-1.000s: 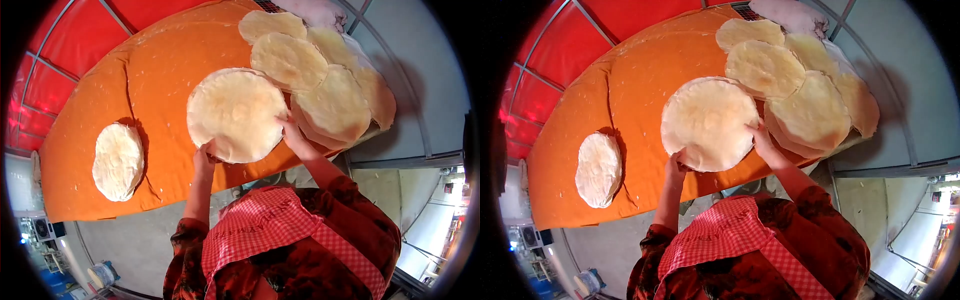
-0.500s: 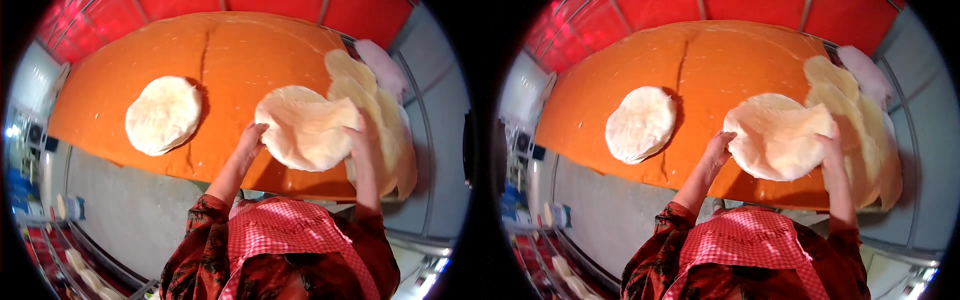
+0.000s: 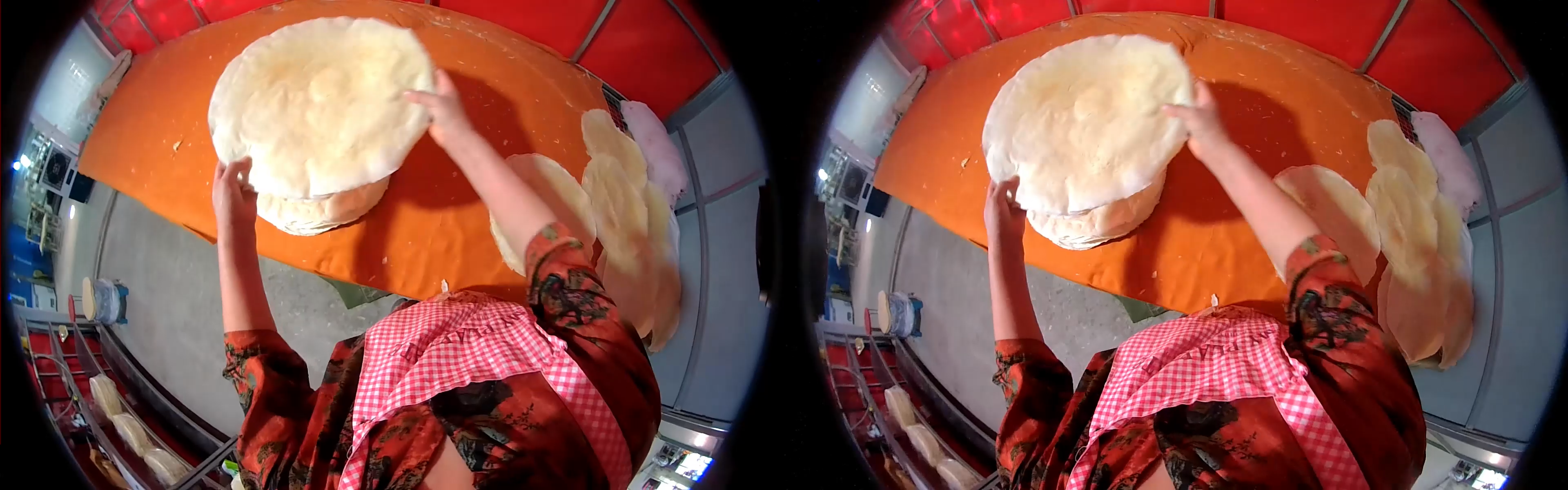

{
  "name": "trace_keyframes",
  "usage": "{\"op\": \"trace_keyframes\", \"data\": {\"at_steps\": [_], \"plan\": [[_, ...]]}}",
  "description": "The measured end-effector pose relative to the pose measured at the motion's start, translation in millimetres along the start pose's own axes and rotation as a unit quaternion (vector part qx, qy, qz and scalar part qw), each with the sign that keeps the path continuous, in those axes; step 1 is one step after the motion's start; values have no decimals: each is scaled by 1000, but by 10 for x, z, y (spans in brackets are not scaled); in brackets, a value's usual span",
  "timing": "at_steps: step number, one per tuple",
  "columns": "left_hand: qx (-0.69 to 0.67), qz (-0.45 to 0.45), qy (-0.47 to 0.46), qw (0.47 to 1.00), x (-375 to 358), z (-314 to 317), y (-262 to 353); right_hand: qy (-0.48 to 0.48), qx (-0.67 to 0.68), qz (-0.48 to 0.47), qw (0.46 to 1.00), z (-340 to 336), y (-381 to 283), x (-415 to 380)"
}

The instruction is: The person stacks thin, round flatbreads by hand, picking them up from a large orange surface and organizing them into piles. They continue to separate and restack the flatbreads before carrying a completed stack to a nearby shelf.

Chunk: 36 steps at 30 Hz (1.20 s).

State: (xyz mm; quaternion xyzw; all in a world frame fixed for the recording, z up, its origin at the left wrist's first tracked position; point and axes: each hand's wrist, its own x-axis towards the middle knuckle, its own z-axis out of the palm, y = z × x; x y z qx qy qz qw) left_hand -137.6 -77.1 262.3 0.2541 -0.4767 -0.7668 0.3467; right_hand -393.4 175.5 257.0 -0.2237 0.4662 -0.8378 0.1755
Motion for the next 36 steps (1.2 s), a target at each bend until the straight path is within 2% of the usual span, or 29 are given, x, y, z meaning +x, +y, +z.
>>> {"op": "trace_keyframes", "data": {"at_steps": [1, 2, 3, 4, 5, 6, 9, 12, 13, 14, 15, 16, 17, 19, 21, 22, 24, 25, 26, 28, 30, 32, 35, 36], "plan": [[41, -36, 37, 998, 3, -159, -55, 18, -7, 31, 999, 22, 368, 83], [-12, -38, 13, 999, 162, -433, -333, 35, -34, 56, 997, -2, 740, 120], [-14, -59, 24, 998, 100, -467, -446, 56, -74, 85, 992, -69, 1103, 135], [-12, -98, 27, 995, 294, -866, -817, 92, -146, 140, 975, -131, 1379, 89], [12, -134, 51, 990, 277, -1038, -1014, 87, -182, 173, 964, -274, 1667, 28], [36, -170, 74, 982, 225, -1117, -1098, 81, -218, 205, 951, -307, 1777, -28], [57, -129, 95, 985, 198, -1219, -1277, 96, -230, 188, 950, -264, 1746, -76], [81, -116, 111, 984, 221, -1256, -1375, 50, -310, 221, 923, -220, 1536, -79], [112, -103, 122, 981, 203, -1200, -1352, 26, -369, 252, 894, -327, 1602, 3], [162, -63, 112, 978, 240, -1279, -1399, 38, -395, 277, 875, -280, 1492, 8], [279, -59, 178, 942, 302, -1319, -1394, 55, -420, 303, 853, -175, 1265, 17], [339, 82, 174, 921, 458, -1628, -1601, 57, -443, 272, 852, -301, 1126, -24], [574, 272, 180, 751, 383, -1475, -1394, 60, -466, 241, 849, -438, 992, -58], [412, 255, 211, 849, 20, -955, -1062, 37, -475, 66, 877, -1075, 744, -249], [332, 242, 142, 901, -200, -663, -1042, 66, -492, 44, 867, -1680, 330, -729], [308, 195, 93, 927, -316, -474, -1167, 72, -496, 32, 865, -1936, 135, -1014], [261, 105, 3, 960, -748, -142, -1450, 103, -615, 89, 777, -2284, -100, -1870], [217, 15, -75, 973, -928, 7, -1692, 39, -701, 56, 710, -2322, -189, -2272], [173, -73, -154, 970, -1164, 244, -1875, -23, -774, 23, 632, -2335, -298, -2649], [117, -224, -243, 937, -1611, 733, -2227, -57, -803, 25, 593, -2359, -379, -3148], [96, -346, -300, 884, -1956, 1185, -2386, -61, -803, 46, 591, -2502, -411, -3395], [99, -488, -310, 810, -2189, 1548, -2482, -34, -771, 83, 631, -2668, -369, -3474], [16, -582, -327, 745, -2455, 1806, -2729, 3, -725, 91, 683, -2659, -643, -3330], [-26, -569, -333, 751, -2537, 1892, -2708, 13, -709, 101, 698, -2629, -731, -3267]]}}
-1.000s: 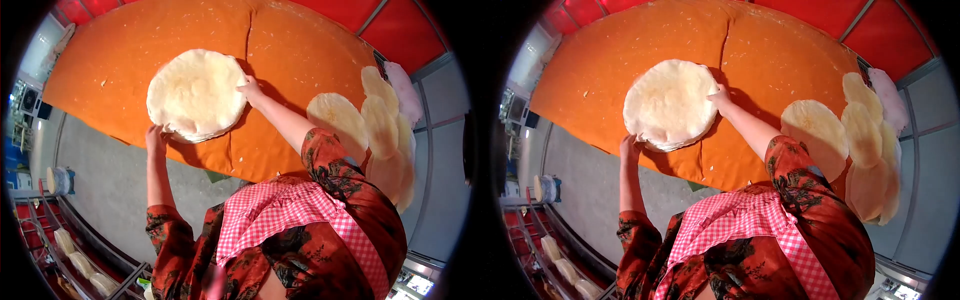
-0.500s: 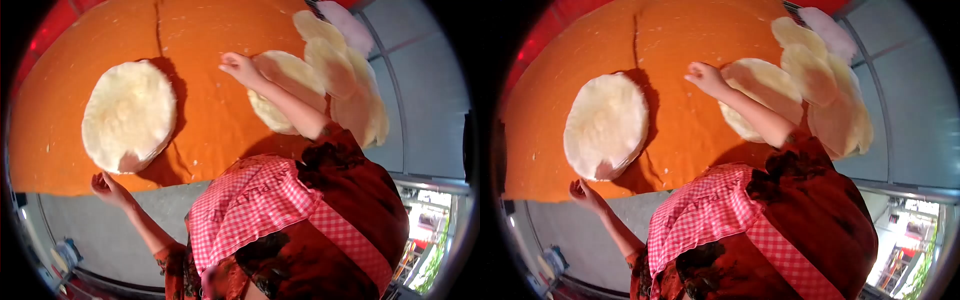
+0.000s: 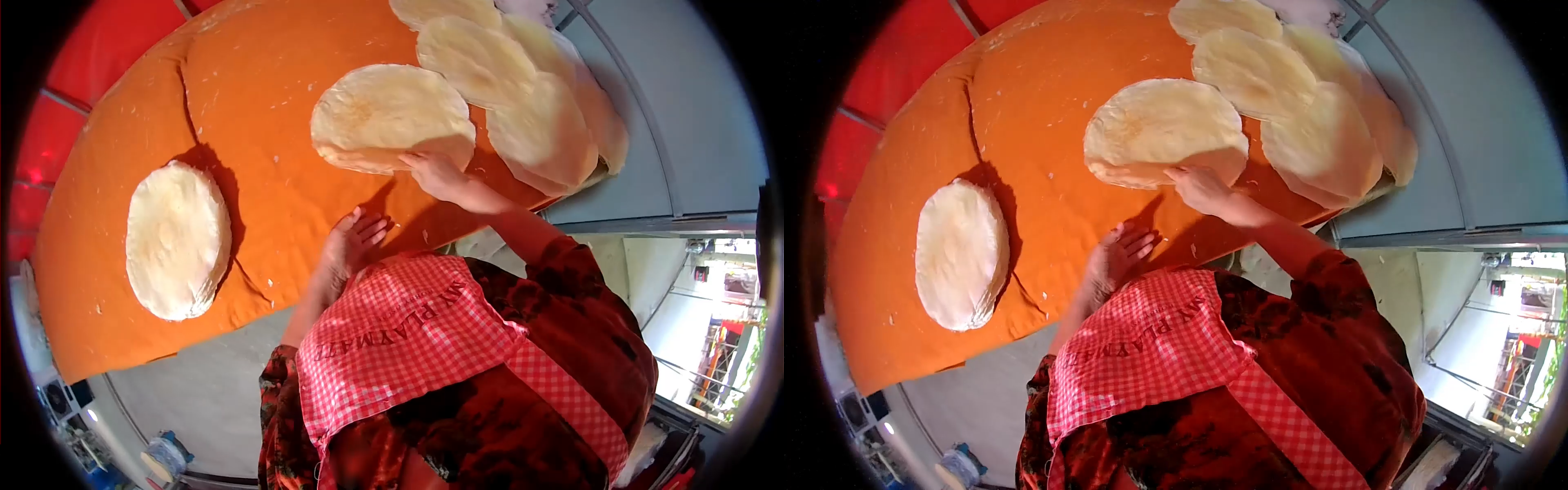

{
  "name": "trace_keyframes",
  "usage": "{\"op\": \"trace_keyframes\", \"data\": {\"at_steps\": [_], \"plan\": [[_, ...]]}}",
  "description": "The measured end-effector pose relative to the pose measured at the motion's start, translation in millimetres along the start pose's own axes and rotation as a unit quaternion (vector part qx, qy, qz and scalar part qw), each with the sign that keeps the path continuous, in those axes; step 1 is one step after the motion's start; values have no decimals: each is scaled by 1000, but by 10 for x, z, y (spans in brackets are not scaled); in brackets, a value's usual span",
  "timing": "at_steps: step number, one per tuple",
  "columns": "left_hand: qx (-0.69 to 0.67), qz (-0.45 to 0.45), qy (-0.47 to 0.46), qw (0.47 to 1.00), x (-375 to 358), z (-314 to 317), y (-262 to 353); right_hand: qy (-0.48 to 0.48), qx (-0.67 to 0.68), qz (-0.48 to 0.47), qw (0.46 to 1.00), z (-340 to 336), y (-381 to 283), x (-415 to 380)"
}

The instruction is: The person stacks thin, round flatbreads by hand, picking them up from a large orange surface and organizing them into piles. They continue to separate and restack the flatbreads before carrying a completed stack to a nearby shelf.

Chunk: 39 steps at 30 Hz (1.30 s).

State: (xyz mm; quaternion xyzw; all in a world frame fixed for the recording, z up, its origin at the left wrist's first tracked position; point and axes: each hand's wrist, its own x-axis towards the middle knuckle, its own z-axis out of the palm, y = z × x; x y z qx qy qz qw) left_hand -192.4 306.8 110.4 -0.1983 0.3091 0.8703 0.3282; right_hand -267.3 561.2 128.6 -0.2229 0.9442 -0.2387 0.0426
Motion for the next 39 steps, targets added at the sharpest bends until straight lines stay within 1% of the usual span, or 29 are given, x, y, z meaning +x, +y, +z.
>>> {"op": "trace_keyframes", "data": {"at_steps": [1, 2, 3, 4, 6, 7, 10, 11, 14, 15, 18, 19, 21, 22, 23, 25, 26, 28, 29, 30, 32, 34, 36, 37, 39], "plan": [[-24, 27, -27, 999, 4, 118, -26, 22, -48, -40, 998, -46, -101, 25], [-50, 53, -53, 996, 8, 222, -53, 5, -23, -6, 1000, -71, -294, 1], [-74, 60, -68, 993, 25, 301, -72, 0, -43, -40, 998, -15, -414, -64], [-50, 85, -61, 993, 41, 301, -108, -5, -62, -75, 995, 42, -514, -126], [-8, 145, -52, 988, 146, 243, -172, -106, 41, -65, 991, 104, -646, -160], [-9, 150, -44, 988, 175, 207, -200, -111, 79, -86, 987, 316, -507, -147], [-19, 164, -15, 986, 192, 93, -350, -77, 180, -67, 978, 507, -321, -134], [-34, 173, -36, 984, 186, 100, -358, -93, 200, -44, 974, 468, -311, -117], [-46, 191, -7, 981, 204, 167, -384, -130, 334, -3, 934, 362, -318, -120], [-57, 193, 0, 979, 239, 175, -390, -114, 303, -21, 946, 423, -276, -91], [-7, 189, 8, 982, 280, 128, -377, -159, 388, 42, 907, 299, -313, -57], [12, 189, 56, 980, 304, 134, -369, -154, 366, 50, 916, 249, -373, -83], [52, 186, 88, 977, 287, 214, -318, -101, 221, 18, 970, 366, -448, -117], [73, 184, 103, 975, 288, 240, -304, -71, 145, 2, 987, 437, -459, -103], [80, 201, 142, 966, 322, 240, -335, -90, 104, 3, 990, 478, -407, -18], [86, 194, 200, 956, 386, 94, -387, -91, 168, 140, 971, 158, -189, 453], [90, 189, 228, 951, 425, 22, -402, -66, 270, 185, 943, -297, -151, 612], [90, 170, 229, 954, 426, -74, -382, 14, 468, 258, 845, -1216, -80, 934], [87, 166, 228, 956, 432, -79, -362, 52, 498, 253, 828, -1660, -41, 1107], [82, 164, 227, 956, 437, -84, -341, 76, 476, 228, 846, -2009, -67, 1232], [91, 150, 221, 959, 458, -151, -326, 112, 344, 156, 919, -2656, -151, 1624], [80, 135, 212, 965, 477, -177, -315, 111, 178, 121, 970, -2877, -354, 1759], [48, 122, 205, 970, 442, -180, -293, 66, 60, 118, 989, -2609, -515, 1622], [44, 118, 199, 972, 362, -112, -256, 39, 23, 116, 992, -2337, -612, 1445], [31, 113, 192, 974, 171, 64, -171, -8, -10, 66, 998, -1542, -690, 970]]}}
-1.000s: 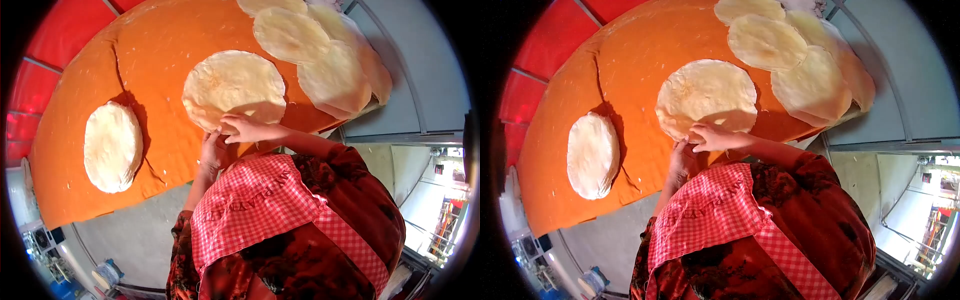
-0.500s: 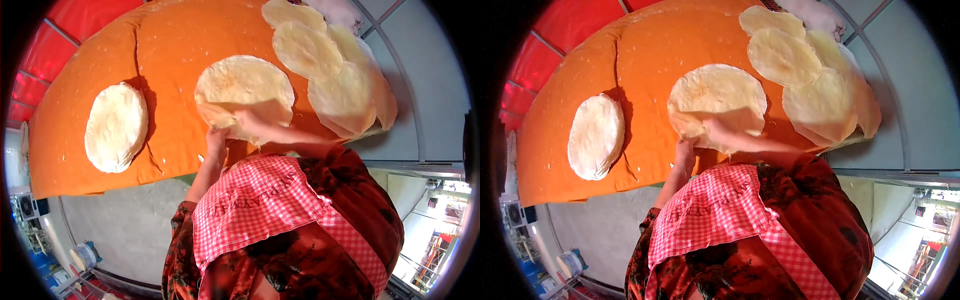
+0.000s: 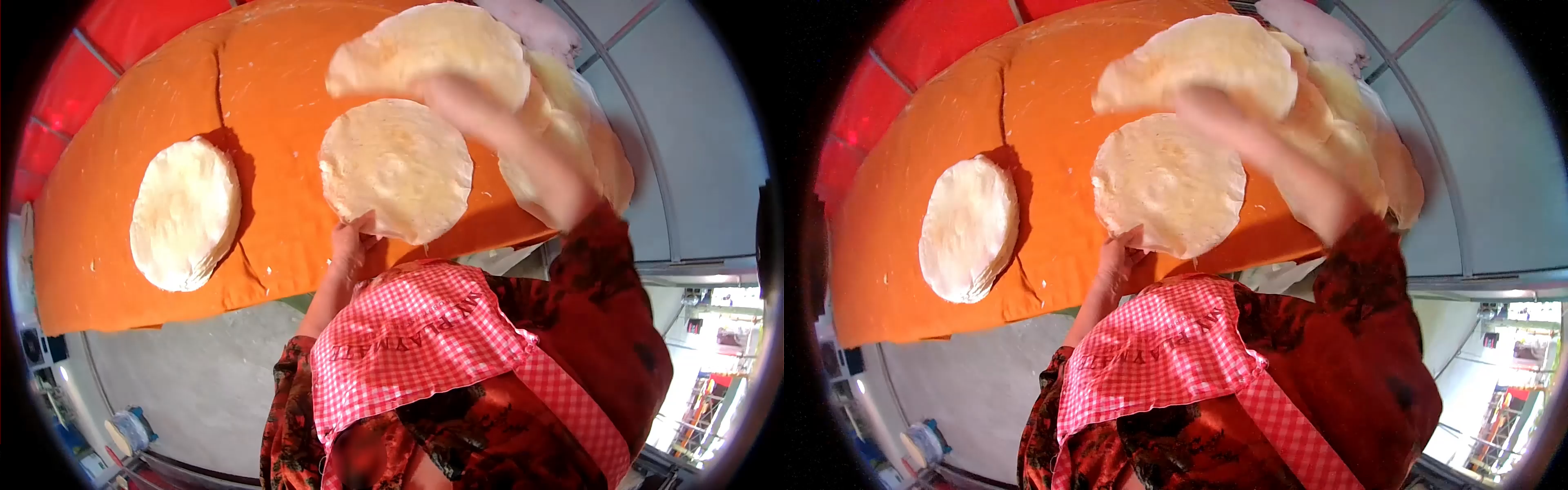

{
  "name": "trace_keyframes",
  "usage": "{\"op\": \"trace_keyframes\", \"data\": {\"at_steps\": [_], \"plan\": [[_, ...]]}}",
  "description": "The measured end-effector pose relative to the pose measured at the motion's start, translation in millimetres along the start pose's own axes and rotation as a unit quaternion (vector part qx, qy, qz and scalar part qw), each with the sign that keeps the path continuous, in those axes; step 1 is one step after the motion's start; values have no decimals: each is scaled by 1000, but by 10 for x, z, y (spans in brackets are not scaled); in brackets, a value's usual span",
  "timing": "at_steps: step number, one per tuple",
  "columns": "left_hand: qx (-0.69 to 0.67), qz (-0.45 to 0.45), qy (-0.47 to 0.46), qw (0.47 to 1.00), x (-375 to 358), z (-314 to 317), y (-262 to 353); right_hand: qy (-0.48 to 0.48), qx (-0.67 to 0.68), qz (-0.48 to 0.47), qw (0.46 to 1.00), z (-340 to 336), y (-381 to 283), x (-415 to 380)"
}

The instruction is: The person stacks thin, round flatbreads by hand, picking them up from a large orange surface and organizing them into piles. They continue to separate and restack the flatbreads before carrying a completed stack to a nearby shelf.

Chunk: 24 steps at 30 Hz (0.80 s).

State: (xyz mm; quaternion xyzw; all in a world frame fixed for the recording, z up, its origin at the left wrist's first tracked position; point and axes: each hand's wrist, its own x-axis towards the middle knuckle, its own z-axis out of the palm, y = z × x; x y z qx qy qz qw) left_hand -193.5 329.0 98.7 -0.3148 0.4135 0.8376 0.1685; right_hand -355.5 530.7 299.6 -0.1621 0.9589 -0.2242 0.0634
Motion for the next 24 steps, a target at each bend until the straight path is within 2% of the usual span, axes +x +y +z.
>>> {"op": "trace_keyframes", "data": {"at_steps": [2, 3, 5, 8, 11, 16, 19, 20, 21, 22, 23, 24], "plan": [[-36, -10, -17, 999, -12, -61, 2, -55, -30, -69, 996, 805, 34, -451], [-53, -14, -28, 998, 2, -80, 19, -94, 12, -43, 995, 1291, 181, -600], [-38, -8, -45, 998, 151, -177, -58, -155, -155, -231, 948, 1959, 289, -960], [-20, 7, -61, 998, 246, -233, -106, 21, -79, -131, 988, 2152, 67, -1239], [-15, 15, -83, 996, 168, -184, -43, -134, -82, -88, 984, 1977, 147, -1061], [-38, -11, -61, 997, 103, -183, 27, -69, -99, -161, 979, 2044, 3, -1197], [56, 54, -68, 995, 128, -290, 75, -56, -113, -94, 988, 2117, -92, -1276], [159, 181, 19, 970, 158, -369, 138, -70, -101, -87, 989, 2117, -60, -1250], [261, 301, 107, 911, 208, -522, 250, -83, -86, -80, 990, 2141, 0, -1225], [354, 410, 190, 819, 259, -687, 379, -95, -71, -72, 990, 2176, 54, -1200], [435, 505, 267, 696, 294, -787, 482, -106, -56, -64, 991, 2204, 74, -1175], [478, 492, 286, 669, 327, -829, 531, -100, -62, -75, 990, 2235, 90, -1176]]}}
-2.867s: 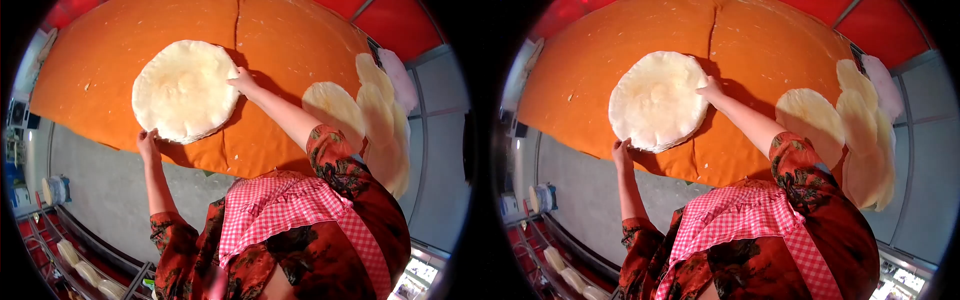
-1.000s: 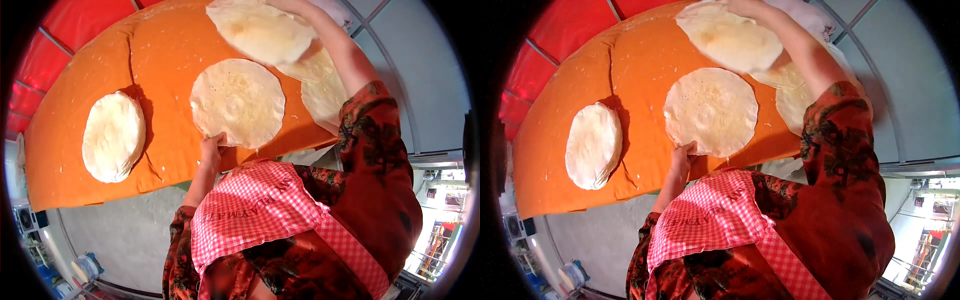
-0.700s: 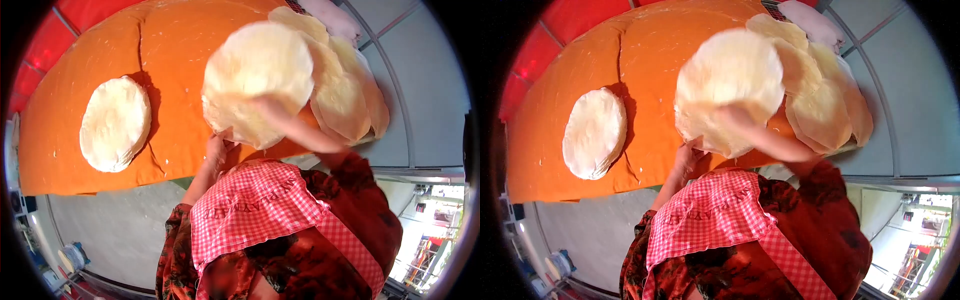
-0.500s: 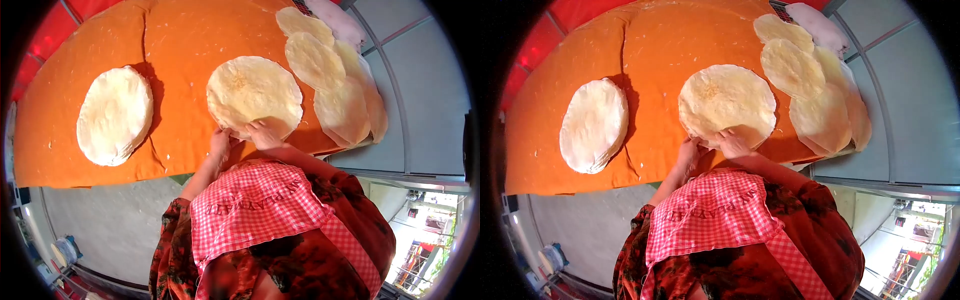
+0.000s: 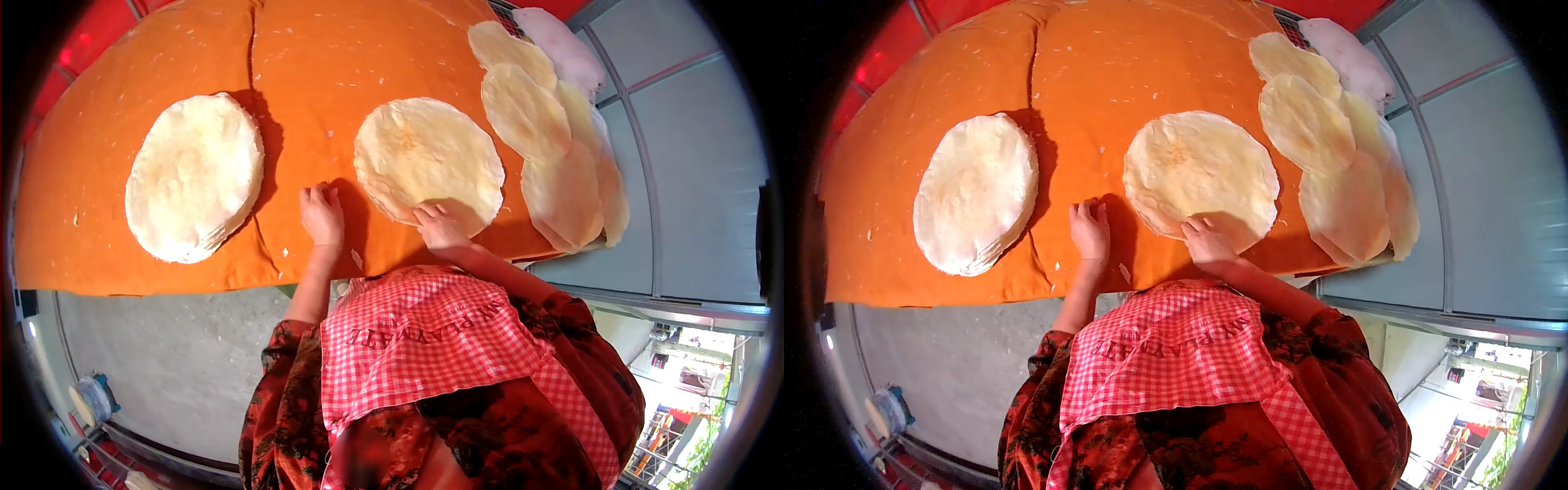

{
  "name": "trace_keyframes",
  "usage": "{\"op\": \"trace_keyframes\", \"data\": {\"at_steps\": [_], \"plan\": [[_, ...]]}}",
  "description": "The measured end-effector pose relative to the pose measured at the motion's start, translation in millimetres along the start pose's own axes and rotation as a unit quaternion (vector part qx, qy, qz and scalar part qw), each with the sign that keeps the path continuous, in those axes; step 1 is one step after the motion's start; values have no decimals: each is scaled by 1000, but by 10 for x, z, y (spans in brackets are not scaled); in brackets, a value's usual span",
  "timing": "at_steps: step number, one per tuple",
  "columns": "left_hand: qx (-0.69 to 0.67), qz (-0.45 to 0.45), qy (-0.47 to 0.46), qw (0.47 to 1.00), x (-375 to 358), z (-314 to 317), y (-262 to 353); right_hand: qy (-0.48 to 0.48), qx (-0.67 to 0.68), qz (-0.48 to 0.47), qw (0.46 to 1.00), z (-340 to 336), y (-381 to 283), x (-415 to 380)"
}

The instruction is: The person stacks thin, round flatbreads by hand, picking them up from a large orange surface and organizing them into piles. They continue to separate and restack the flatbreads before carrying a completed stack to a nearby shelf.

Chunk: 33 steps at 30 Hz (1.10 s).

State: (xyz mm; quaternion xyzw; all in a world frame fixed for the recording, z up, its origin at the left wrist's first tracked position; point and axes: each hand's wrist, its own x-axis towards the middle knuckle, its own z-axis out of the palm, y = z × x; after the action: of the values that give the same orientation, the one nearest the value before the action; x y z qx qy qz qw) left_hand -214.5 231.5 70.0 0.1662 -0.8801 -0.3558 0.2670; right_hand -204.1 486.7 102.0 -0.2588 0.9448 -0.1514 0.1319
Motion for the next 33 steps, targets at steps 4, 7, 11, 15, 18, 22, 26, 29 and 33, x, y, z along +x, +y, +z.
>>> {"op": "trace_keyframes", "data": {"at_steps": [4, 7, 11, 15, 18, 22, 26, 29, 33], "plan": [[116, 25, -16, 993, 56, 86, -109, 22, -13, -20, 999, 1, 10, -17], [117, 11, -33, 992, 46, 129, -175, 20, -11, -13, 1000, -49, -28, -11], [134, 14, -30, 990, 82, 127, -173, 17, -14, -11, 1000, -95, -67, -16], [35, -46, -10, 998, 67, 139, -194, 47, 6, -25, 999, -47, -14, -29], [-404, -281, -118, 863, 61, -17, -229, 62, 20, -37, 997, -24, 3, -49], [-611, -308, -188, 705, -114, -438, 288, 54, 7, -56, 997, -3, 68, -18], [-680, -324, -214, 622, -220, -574, 476, 59, 7, -64, 996, -22, 116, -28], [-673, -326, -228, 623, -258, -657, 616, 16, 35, -29, 999, -74, 102, -32], [-669, -307, -252, 629, -291, -716, 801, 10, 33, -36, 999, -432, -168, -110]]}}
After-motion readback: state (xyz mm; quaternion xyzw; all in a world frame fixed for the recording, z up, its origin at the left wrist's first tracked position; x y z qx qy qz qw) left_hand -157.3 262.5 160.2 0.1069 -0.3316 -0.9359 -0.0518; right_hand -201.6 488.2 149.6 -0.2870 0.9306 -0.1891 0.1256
